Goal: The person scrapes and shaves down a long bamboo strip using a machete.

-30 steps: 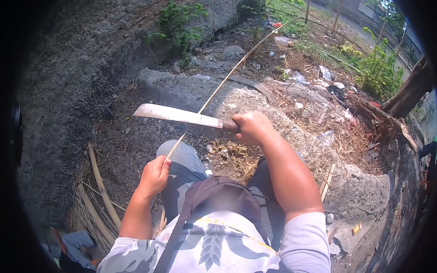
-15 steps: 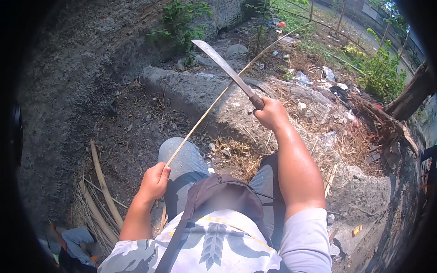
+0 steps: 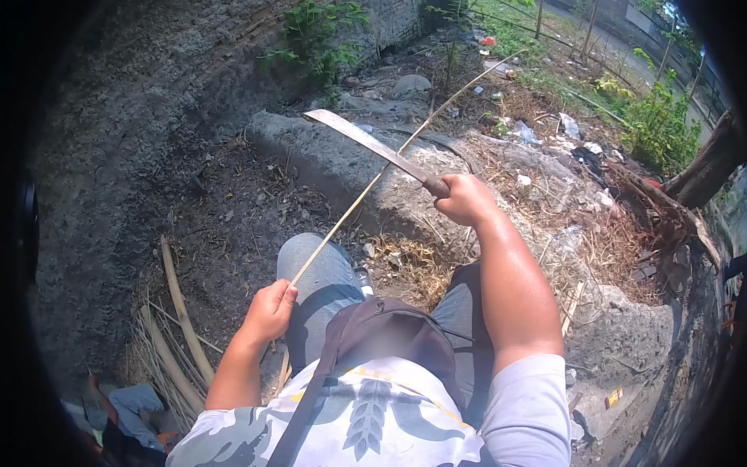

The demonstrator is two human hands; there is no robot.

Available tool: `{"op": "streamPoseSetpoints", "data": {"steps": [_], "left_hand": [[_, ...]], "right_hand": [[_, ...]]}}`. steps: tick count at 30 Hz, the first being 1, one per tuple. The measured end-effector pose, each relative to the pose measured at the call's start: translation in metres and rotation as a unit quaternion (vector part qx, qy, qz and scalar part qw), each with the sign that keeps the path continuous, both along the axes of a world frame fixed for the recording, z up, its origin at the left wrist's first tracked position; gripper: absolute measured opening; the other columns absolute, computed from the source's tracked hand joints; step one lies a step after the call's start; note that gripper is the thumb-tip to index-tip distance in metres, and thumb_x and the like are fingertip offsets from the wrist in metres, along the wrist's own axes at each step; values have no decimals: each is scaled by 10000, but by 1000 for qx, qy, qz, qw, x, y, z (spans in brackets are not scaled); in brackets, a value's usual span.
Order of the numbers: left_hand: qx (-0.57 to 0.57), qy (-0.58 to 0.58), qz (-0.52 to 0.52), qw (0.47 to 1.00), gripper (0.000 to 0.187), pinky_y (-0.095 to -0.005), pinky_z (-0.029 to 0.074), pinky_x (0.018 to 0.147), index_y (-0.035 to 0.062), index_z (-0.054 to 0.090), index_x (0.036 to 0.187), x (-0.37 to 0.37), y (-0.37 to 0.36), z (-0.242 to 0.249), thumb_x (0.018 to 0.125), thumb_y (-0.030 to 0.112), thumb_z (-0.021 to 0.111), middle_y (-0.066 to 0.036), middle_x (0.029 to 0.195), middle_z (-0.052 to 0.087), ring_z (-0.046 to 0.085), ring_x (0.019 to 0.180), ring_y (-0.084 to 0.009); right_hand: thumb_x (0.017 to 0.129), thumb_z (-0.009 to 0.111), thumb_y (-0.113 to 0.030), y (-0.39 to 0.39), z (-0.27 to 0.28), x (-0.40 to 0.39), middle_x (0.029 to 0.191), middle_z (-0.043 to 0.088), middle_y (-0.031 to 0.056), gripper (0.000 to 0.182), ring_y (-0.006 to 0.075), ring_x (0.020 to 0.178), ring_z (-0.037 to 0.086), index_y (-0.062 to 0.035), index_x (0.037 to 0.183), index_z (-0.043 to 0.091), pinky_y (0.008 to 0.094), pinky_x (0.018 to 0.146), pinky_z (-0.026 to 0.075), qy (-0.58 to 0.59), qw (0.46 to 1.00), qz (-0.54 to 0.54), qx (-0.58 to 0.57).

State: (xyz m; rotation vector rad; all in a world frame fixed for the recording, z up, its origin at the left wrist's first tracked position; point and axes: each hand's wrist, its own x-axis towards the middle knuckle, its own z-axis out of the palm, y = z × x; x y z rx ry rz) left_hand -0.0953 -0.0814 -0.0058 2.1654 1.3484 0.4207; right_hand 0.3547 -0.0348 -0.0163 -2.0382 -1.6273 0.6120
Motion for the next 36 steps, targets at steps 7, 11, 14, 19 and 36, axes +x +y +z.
{"op": "streamPoseSetpoints", "data": {"steps": [7, 11, 14, 19, 36], "left_hand": [[-18, -16, 3, 1000, 385, -484, 514, 686, 6, 631, 958, 12, 1, 2, 1084, 361, 548, -233, 803, 661, 660, 767, -451], [11, -11, -15, 1000, 359, -481, 517, 688, 6, 639, 975, 2, 3, 7, 1080, 340, 561, -227, 808, 664, 660, 765, -446], [19, 7, -5, 1000, 323, -472, 523, 699, 6, 658, 1018, -26, -7, 19, 1073, 313, 575, -224, 827, 667, 665, 778, -437], [9, 38, 13, 999, 343, -464, 528, 719, 6, 661, 1020, -52, -20, 22, 1076, 333, 576, -221, 840, 669, 671, 799, -426], [33, 31, -7, 999, 308, -474, 508, 696, 7, 647, 987, -60, -26, 32, 1071, 292, 564, -221, 807, 653, 650, 777, -443]], "right_hand": [[776, 745, -231, -21, 18, -40, 919, 750, 157, 207, 384, 952, 724, -122, 950, 718, 506, 864, 565, -137, 977, 154, 47], [753, 765, -228, -20, 21, -39, 881, 745, 147, 206, 390, 912, 724, -128, 924, 709, 504, 860, 567, -184, 966, 163, 78], [762, 741, -204, -11, 8, -3, 972, 758, 182, 274, 387, 968, 719, -118, 1022, 748, 482, 856, 566, -27, 999, 20, 20], [793, 713, -213, -13, 12, 5, 1007, 761, 175, 283, 377, 981, 726, -140, 1063, 756, 484, 864, 564, -37, 999, 1, 27], [781, 722, -192, -17, 9, 18, 939, 758, 203, 325, 394, 907, 733, -108, 1092, 760, 474, 841, 566, -10, 997, -55, 60]]}}
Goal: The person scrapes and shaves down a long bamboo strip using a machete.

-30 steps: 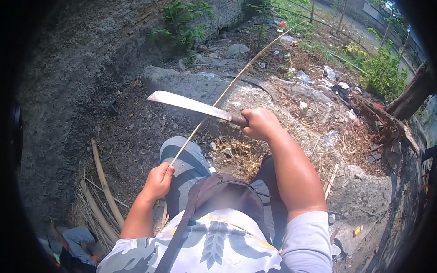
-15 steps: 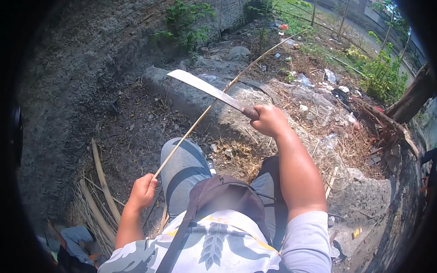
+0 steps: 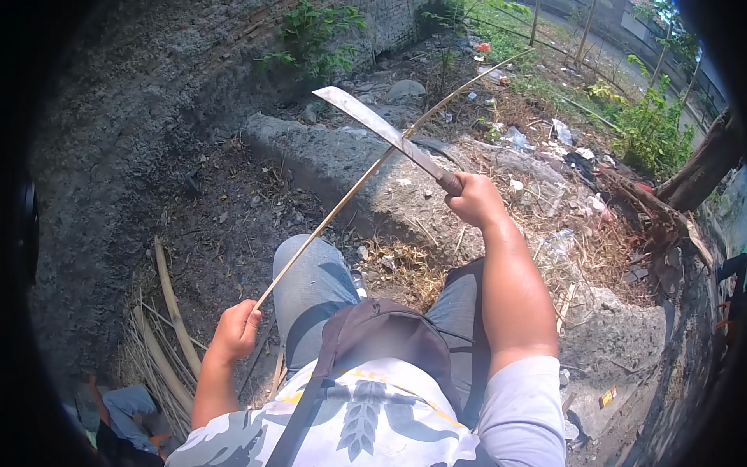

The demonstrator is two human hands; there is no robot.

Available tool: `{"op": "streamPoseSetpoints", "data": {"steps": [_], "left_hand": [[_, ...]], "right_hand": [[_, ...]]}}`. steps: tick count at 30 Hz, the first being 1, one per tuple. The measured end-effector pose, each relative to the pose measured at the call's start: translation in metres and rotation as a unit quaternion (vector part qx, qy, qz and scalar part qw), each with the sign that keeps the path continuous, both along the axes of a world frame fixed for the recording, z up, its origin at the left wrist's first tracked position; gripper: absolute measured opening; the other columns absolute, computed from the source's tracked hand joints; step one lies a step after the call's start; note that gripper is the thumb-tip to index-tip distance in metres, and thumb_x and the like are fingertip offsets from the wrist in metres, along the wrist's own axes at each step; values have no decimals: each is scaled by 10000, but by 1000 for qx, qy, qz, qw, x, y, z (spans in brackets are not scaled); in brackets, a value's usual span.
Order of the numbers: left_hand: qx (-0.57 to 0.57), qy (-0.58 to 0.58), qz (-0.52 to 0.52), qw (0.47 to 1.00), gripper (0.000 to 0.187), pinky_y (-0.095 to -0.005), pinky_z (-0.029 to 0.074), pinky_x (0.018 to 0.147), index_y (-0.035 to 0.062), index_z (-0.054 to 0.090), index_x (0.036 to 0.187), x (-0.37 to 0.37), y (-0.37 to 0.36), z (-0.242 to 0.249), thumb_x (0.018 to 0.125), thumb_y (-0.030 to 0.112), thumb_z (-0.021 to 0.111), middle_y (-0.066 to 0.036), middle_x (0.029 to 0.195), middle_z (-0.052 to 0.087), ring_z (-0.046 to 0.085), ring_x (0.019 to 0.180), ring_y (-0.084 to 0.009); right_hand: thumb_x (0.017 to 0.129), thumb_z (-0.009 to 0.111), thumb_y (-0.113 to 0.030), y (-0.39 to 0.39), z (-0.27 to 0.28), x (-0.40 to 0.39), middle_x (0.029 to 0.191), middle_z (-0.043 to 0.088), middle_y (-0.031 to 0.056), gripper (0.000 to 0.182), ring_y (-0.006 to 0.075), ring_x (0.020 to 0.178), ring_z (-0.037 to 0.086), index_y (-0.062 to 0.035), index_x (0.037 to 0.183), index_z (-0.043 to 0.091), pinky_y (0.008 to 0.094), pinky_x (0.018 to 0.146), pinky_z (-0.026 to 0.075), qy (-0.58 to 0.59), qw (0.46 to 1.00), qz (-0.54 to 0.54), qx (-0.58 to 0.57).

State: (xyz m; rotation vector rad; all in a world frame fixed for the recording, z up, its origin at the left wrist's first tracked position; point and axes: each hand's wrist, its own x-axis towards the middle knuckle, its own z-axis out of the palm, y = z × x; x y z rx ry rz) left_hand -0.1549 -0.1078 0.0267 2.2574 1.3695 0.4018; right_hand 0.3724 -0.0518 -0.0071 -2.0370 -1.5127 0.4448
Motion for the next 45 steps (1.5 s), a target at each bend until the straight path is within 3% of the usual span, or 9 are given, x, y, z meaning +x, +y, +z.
{"op": "streamPoseSetpoints", "data": {"steps": [10, 12, 14, 20, 26, 31, 34, 41, 45], "left_hand": [[21, -7, 0, 1000, 315, -472, 511, 697, 3, 643, 1002, 25, 17, -12, 1076, 297, 557, -219, 819, 650, 646, 777, -436], [62, -5, -25, 998, 350, -451, 495, 668, -4, 630, 983, 26, 22, -10, 1087, 320, 547, -199, 772, 627, 626, 721, -402], [44, 12, -22, 999, 331, -461, 496, 674, -5, 630, 982, 16, 22, 0, 1078, 302, 552, -212, 781, 628, 631, 743, -426], [14, 64, -15, 998, 295, -491, 516, 700, 11, 645, 988, -14, 7, 11, 1063, 286, 566, -218, 839, 661, 647, 798, -455], [28, 13, -1, 1000, 313, -470, 519, 696, 6, 643, 983, 8, 10, 0, 1072, 295, 558, -222, 827, 655, 640, 776, -450], [-52, -82, -18, 995, 443, -384, 469, 653, 16, 627, 948, 19, 29, -26, 1118, 401, 491, -98, 745, 576, 555, 696, -244], [-99, -122, -43, 987, 502, -324, 433, 622, 38, 618, 936, 21, 30, -37, 1138, 461, 439, -16, 720, 533, 501, 672, -136], [-171, -140, -44, 974, 502, -287, 415, 591, 53, 610, 956, 19, 22, -32, 1143, 475, 413, 15, 706, 524, 488, 649, -91], [-149, -146, -37, 977, 498, -301, 417, 596, 41, 618, 964, 34, 29, -40, 1105, 504, 499, 8, 704, 522, 474, 656, -100]], "right_hand": [[744, 830, -354, -5, 5, -63, 809, 730, 115, 304, 356, 841, 723, -121, 855, 669, 477, 841, 551, -212, 937, 269, 70], [699, 796, -245, -2, 0, -54, 723, 674, 145, 247, 388, 788, 697, -115, 819, 623, 522, 736, 552, -201, 935, 266, 123], [768, 779, -276, 2, -3, -29, 855, 737, 175, 243, 389, 870, 720, -93, 905, 696, 483, 857, 557, -200, 970, 135, 29], [773, 683, -259, 17, -38, 34, 850, 746, 194, 335, 343, 813, 727, -27, 1010, 734, 456, 795, 546, 103, 984, -147, 16], [801, 722, -263, 8, -13, -7, 921, 754, 205, 301, 390, 879, 726, -63, 1026, 733, 464, 828, 553, 34, 997, -34, 56], [772, 767, -272, -2, 10, -50, 823, 727, 134, 203, 368, 847, 729, -116, 869, 680, 477, 829, 570, -241, 949, 182, 86], [759, 770, -263, -5, 12, -44, 819, 735, 108, 186, 358, 834, 730, -135, 858, 677, 470, 823, 571, -257, 937, 223, 81], [788, 717, -230, 5, -12, 15, 928, 747, 202, 234, 423, 934, 712, -108, 986, 739, 499, 853, 561, 21, 999, -23, 4], [785, 738, -239, -1, 8, -32, 891, 741, 197, 231, 407, 918, 717, -92, 963, 725, 494, 838, 567, -50, 996, 73, 23]]}}
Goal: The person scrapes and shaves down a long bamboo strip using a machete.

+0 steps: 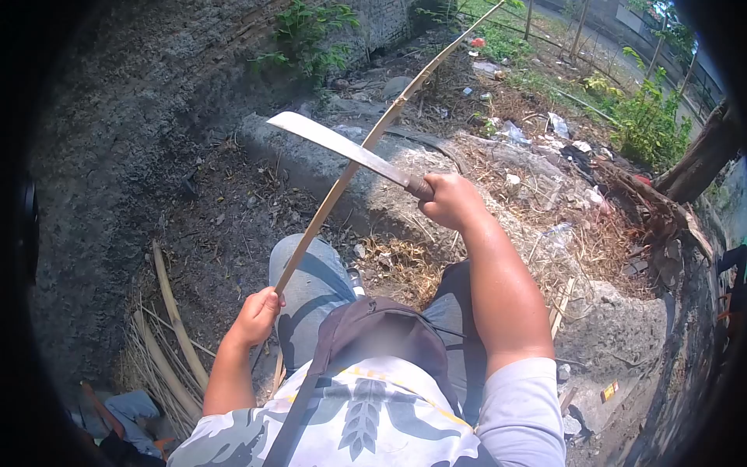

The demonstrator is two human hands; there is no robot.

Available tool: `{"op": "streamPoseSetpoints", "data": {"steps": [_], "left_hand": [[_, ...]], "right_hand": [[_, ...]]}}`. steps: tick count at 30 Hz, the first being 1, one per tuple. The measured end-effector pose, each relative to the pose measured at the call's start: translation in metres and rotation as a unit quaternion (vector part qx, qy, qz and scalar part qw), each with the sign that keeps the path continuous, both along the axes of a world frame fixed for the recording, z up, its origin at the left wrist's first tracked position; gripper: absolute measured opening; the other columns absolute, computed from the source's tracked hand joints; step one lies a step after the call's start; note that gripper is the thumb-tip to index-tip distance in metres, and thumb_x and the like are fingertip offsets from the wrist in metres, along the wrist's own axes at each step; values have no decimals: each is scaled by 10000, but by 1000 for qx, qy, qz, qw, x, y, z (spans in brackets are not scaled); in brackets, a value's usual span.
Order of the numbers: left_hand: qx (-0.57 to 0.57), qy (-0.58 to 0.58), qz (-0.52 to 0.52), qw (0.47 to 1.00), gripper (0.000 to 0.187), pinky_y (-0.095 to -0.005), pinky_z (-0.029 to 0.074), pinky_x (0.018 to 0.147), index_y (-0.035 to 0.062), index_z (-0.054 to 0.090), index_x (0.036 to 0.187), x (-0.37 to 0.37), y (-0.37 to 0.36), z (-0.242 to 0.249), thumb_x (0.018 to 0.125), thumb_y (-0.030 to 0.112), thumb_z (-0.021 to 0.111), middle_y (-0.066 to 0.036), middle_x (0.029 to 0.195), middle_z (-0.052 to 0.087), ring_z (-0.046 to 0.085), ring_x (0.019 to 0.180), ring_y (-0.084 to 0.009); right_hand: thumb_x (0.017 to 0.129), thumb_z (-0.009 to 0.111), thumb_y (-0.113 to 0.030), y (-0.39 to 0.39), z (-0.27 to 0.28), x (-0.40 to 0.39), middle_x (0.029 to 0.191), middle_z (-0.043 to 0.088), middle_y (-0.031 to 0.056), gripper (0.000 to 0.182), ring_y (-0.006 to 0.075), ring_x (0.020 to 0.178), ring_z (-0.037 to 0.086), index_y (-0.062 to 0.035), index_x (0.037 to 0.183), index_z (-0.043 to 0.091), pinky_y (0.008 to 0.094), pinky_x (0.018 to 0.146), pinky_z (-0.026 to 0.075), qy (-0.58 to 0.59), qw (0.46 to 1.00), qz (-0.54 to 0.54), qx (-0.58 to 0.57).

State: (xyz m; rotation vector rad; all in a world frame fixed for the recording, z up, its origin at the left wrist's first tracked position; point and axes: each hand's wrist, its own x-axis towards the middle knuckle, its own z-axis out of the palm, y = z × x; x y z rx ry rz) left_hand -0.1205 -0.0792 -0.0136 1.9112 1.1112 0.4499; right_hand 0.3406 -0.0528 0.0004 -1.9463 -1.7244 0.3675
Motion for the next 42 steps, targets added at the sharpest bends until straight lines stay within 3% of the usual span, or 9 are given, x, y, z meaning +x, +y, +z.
{"op": "streamPoseSetpoints", "data": {"steps": [6, 10, 13, 14, 24, 29, 33, 37, 42], "left_hand": [[-120, 22, -4, 992, 425, -286, 351, 569, 56, 623, 985, 12, 2, 14, 863, 382, 867, 81, 701, 425, 378, 642, -63], [-93, 11, 0, 996, 464, -278, 362, 567, 49, 607, 1002, 16, -2, 25, 805, 328, 921, 62, 716, 455, 402, 651, -66], [-54, 63, 9, 997, 472, -280, 386, 571, 42, 600, 995, 37, 3, 35, 799, 324, 923, 48, 726, 482, 428, 658, -71], [-46, 71, 13, 996, 483, -290, 407, 575, 41, 591, 979, 39, 6, 34, 794, 334, 928, 33, 724, 499, 446, 663, -78], [-24, 74, 11, 997, 451, -280, 389, 554, 62, 575, 959, 73, 16, 26, 833, 320, 923, 59, 715, 516, 442, 643, -59], [-174, -10, 25, 984, 426, -270, 414, 551, 68, 567, 986, 64, 9, 27, 852, 285, 908, 45, 737, 557, 469, 643, -51], [-155, 10, 21, 988, 387, -223, 369, 561, 91, 551, 1005, 64, 9, 13, 896, 252, 886, 87, 728, 508, 445, 665, -12], [-111, 15, 24, 993, 391, -222, 370, 558, 100, 544, 990, 64, 6, 7, 896, 263, 886, 85, 747, 522, 449, 665, -12], [-135, 23, 36, 990, 348, -240, 406, 580, 85, 558, 1000, 69, 8, 3, 925, 252, 854, 66, 781, 548, 466, 689, -27]], "right_hand": [[718, 786, -239, -5, 9, -38, 801, 728, 138, 228, 354, 879, 729, -121, 888, 691, 508, 824, 566, -169, 955, 243, 31], [713, 757, -210, 2, -7, -7, 790, 701, 155, 171, 408, 809, 696, -120, 835, 677, 528, 719, 555, -114, 983, 134, 58], [718, 757, -217, 7, -5, -7, 796, 706, 157, 172, 413, 818, 700, -125, 844, 683, 528, 729, 562, -147, 981, 109, 70], [762, 756, -233, 6, -3, -9, 901, 746, 123, 189, 368, 961, 718, -163, 932, 715, 504, 851, 566, -158, 984, 84, -13], [739, 783, -225, -6, 8, -42, 787, 730, 103, 162, 330, 831, 730, -157, 847, 684, 428, 871, 531, -166, 960, 216, 67], [762, 751, -213, 2, 2, 6, 817, 732, 148, 168, 363, 877, 728, -129, 902, 709, 495, 841, 559, -43, 998, 39, -6], [766, 726, -194, -2, 5, -2, 908, 737, 158, 195, 390, 921, 718, -123, 947, 711, 514, 837, 571, -116, 992, 40, 6], [740, 781, -256, -6, 3, -18, 801, 707, 163, 218, 403, 856, 707, -131, 886, 677, 537, 750, 560, -130, 986, 103, 30], [749, 782, -263, -8, 7, -46, 776, 728, 92, 180, 322, 799, 728, -154, 862, 692, 418, 872, 527, -178, 961, 208, 46]]}}
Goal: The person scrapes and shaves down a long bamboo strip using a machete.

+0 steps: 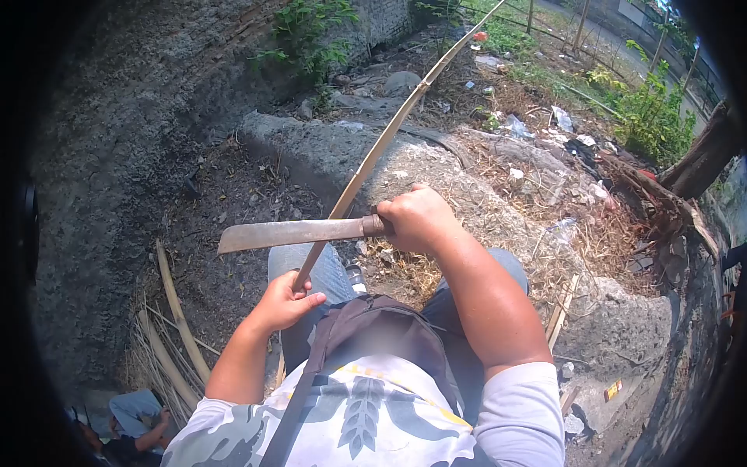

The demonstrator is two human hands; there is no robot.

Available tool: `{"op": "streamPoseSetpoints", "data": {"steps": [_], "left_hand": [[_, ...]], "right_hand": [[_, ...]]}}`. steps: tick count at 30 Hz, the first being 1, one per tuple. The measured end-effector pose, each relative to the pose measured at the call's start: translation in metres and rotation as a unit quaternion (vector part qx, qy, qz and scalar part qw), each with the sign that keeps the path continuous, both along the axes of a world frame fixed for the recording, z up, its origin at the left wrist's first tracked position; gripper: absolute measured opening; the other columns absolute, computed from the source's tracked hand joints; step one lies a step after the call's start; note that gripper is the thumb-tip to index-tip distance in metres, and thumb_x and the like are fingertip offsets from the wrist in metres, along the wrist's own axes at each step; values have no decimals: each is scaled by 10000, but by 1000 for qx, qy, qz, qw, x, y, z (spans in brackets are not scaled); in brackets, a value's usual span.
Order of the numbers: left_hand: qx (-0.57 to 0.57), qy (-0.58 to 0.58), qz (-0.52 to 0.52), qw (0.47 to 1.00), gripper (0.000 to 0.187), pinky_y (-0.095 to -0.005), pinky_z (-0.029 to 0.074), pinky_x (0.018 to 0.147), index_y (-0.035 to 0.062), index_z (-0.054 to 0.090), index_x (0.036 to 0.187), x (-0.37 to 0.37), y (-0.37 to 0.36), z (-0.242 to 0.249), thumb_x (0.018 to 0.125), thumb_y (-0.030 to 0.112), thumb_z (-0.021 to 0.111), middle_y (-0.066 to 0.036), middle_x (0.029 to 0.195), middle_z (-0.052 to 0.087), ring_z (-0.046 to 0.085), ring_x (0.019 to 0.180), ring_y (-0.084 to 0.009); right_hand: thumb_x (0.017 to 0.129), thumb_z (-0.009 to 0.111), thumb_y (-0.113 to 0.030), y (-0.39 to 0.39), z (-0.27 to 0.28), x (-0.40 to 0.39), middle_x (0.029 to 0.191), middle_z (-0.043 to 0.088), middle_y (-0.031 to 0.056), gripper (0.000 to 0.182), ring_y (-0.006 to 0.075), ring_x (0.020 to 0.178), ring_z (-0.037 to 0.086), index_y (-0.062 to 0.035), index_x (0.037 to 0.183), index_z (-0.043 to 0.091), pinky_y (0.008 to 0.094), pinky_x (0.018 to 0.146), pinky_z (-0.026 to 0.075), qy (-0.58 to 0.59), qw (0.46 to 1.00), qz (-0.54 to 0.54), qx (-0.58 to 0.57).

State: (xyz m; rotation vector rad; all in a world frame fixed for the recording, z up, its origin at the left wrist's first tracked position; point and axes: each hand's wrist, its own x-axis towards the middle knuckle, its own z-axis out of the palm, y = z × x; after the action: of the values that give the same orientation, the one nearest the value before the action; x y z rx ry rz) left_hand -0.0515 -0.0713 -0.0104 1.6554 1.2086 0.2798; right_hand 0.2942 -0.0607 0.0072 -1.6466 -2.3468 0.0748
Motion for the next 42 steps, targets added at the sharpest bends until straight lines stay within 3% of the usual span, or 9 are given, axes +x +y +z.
{"op": "streamPoseSetpoints", "data": {"steps": [3, 5, 9, 14, 19, 23, 28, 35, 42], "left_hand": [[-26, -28, -8, 999, 310, -278, 471, 623, 62, 588, 1022, -14, -9, -1, 989, 311, 770, 22, 820, 601, 520, 739, -50], [8, -24, -29, 999, 333, -290, 488, 664, 50, 605, 1021, -27, -15, -2, 1046, 371, 689, 11, 835, 613, 537, 768, -62], [34, -4, -37, 999, 473, -312, 504, 715, 26, 623, 977, -34, -19, -14, 1108, 470, 530, -6, 844, 629, 564, 791, -97], [-17, -19, -8, 1000, 530, -339, 511, 720, 17, 628, 940, -56, -18, -26, 1126, 487, 468, -30, 824, 635, 580, 781, -132], [63, 2, -23, 998, 528, -357, 510, 713, 10, 631, 937, -56, -18, -22, 1127, 473, 465, -73, 790, 633, 597, 754, -169], [143, 9, -28, 989, 526, -365, 505, 698, 0, 630, 942, -46, -18, -17, 1127, 465, 470, -102, 772, 627, 603, 733, -192], [145, 15, -28, 989, 530, -364, 502, 702, -1, 630, 949, -41, -12, -10, 1129, 468, 462, -103, 777, 630, 596, 739, -191], [97, 17, -51, 994, 514, -362, 505, 722, 12, 640, 950, -63, -14, -5, 1132, 459, 461, -89, 782, 629, 587, 751, -183], [73, 21, -32, 997, 474, -364, 507, 724, 13, 646, 965, -72, -10, -19, 1136, 415, 462, -96, 791, 638, 594, 751, -189]], "right_hand": [[755, 748, -219, 10, -13, 24, 819, 740, 127, 158, 353, 846, 731, -137, 882, 704, 460, 863, 550, -4, 997, -72, 15], [764, 728, -207, 16, -9, 52, 882, 750, 157, 187, 371, 920, 732, -125, 932, 722, 504, 859, 566, 130, 968, -205, -56], [777, 727, -220, 16, -13, 59, 981, 752, 168, 213, 383, 974, 724, -132, 971, 729, 519, 858, 578, 78, 967, -233, -70], [783, 734, -241, 10, -9, 46, 938, 740, 171, 224, 385, 955, 722, -124, 974, 720, 517, 853, 579, 61, 974, -208, -67], [797, 747, -244, 13, -4, 44, 944, 760, 181, 303, 371, 920, 731, -94, 1060, 746, 468, 840, 563, 164, 959, -184, -136], [799, 803, -296, 15, -30, 39, 889, 749, 168, 401, 276, 860, 727, -34, 1096, 743, 427, 813, 548, 272, 928, -118, -224], [735, 783, -236, -5, 11, 15, 929, 749, 163, 251, 392, 930, 716, -122, 948, 717, 507, 825, 564, 64, 989, -86, -102], [773, 718, -203, 14, -3, 58, 978, 764, 150, 224, 360, 958, 735, -151, 988, 754, 487, 871, 574, 166, 940, -261, -142], [791, 716, -236, 2, -1, 40, 944, 755, 158, 211, 375, 943, 736, -124, 969, 734, 495, 850, 588, 31, 977, -200, -68]]}}
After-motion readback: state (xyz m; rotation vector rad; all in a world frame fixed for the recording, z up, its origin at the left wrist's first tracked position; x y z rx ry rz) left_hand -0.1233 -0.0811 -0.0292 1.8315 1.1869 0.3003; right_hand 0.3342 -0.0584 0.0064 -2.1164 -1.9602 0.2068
